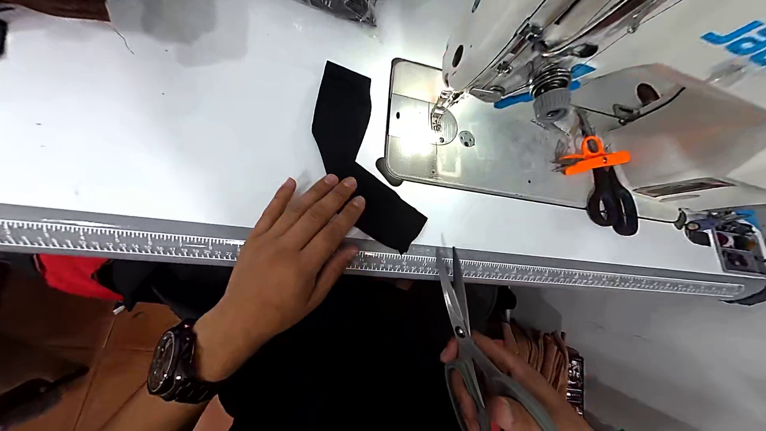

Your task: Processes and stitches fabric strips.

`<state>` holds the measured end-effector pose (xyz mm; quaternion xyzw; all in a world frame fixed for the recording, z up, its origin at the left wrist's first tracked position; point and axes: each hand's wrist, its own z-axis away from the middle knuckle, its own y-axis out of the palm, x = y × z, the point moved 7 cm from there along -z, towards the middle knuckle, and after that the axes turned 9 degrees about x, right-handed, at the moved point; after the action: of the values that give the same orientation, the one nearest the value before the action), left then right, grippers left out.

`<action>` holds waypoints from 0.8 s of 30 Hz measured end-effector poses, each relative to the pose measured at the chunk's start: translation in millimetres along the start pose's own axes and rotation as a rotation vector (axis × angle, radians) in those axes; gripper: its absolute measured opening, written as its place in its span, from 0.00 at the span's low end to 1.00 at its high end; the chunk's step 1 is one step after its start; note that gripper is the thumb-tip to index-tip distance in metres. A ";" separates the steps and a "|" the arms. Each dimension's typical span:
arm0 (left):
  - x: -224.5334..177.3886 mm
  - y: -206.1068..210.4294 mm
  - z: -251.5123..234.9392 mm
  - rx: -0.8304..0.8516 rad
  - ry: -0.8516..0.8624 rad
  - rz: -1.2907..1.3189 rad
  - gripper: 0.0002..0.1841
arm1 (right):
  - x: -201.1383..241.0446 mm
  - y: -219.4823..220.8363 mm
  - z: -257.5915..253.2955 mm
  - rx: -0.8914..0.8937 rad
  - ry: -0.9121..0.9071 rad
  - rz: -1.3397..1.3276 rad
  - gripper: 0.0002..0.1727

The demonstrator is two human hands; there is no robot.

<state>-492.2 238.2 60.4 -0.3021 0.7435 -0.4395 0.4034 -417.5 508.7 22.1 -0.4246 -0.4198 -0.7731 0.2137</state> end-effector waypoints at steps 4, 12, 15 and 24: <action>-5.6 10.0 0.7 0.005 0.008 -0.060 0.26 | 16.8 2.3 -24.5 0.047 0.071 0.035 0.41; -10.6 19.2 5.6 -0.015 0.021 -0.096 0.22 | 18.1 15.6 -58.0 -0.072 0.085 0.194 0.39; -9.1 20.4 6.6 -0.024 0.032 -0.104 0.22 | 20.6 13.5 -58.8 -0.103 0.077 0.223 0.39; -6.8 20.5 8.6 -0.043 0.019 -0.112 0.22 | 29.1 11.2 -49.9 -0.125 0.129 0.231 0.35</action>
<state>-483.3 249.0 41.8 -0.3475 0.7387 -0.4481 0.3644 -449.5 461.7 37.4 -0.4323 -0.3045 -0.7936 0.3009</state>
